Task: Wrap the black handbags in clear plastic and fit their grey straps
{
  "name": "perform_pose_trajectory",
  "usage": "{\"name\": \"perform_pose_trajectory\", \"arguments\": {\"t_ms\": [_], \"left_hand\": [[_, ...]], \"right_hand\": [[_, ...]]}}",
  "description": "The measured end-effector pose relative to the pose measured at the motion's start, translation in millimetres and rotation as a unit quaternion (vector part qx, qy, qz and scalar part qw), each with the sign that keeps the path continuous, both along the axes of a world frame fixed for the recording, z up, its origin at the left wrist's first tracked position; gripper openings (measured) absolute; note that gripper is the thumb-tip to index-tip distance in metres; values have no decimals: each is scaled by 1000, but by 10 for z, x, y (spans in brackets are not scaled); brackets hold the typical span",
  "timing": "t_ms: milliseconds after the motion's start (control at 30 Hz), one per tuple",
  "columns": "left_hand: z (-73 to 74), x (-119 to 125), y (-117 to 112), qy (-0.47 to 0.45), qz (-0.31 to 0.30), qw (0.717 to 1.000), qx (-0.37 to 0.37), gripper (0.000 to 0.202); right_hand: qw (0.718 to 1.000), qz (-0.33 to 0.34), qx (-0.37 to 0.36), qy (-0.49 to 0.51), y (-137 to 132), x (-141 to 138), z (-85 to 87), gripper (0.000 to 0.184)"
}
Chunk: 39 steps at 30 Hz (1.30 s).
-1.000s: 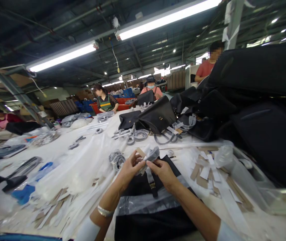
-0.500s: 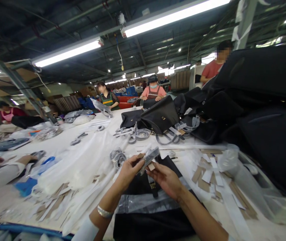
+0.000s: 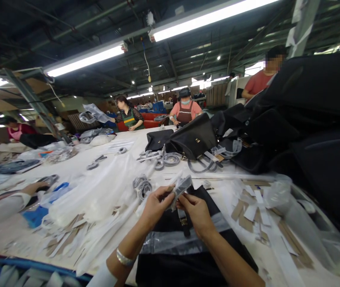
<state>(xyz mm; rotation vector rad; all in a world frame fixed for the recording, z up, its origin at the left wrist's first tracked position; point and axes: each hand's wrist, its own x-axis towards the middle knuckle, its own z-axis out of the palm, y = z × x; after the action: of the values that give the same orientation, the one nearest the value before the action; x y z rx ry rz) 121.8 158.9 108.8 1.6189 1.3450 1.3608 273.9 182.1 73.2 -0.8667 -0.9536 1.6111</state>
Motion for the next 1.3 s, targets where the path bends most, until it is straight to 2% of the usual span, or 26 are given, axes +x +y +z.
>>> {"name": "perform_pose_trajectory", "arguments": {"t_ms": [167, 333, 567, 733, 900, 1067, 1200, 1300], "left_hand": [[-10, -5, -5, 23, 2, 999, 33, 24], [-16, 88, -74, 52, 57, 994, 77, 22], [18, 148, -157, 125, 107, 983, 77, 24], [-49, 150, -158, 251, 142, 952, 107, 28], [-173, 167, -219, 348, 127, 910, 188, 47], [-246, 187, -248, 405, 130, 885, 188, 63], [-217, 212, -280, 384, 124, 899, 170, 63], [-86, 170, -280, 333, 91, 928, 140, 53]], "right_hand": [[999, 5, 25, -38, -55, -7, 64, 49], [994, -4, 62, -87, -91, -11, 45, 46], [990, -16, 83, -113, -113, -25, 4, 45], [992, -37, 71, -102, -125, -71, 88, 48], [997, -35, 52, -41, -94, -121, 96, 46], [999, -4, 51, -4, -104, -145, 78, 43], [998, 20, 64, 10, -140, -135, 50, 43], [998, 15, 58, 3, -150, -95, 50, 42]]}}
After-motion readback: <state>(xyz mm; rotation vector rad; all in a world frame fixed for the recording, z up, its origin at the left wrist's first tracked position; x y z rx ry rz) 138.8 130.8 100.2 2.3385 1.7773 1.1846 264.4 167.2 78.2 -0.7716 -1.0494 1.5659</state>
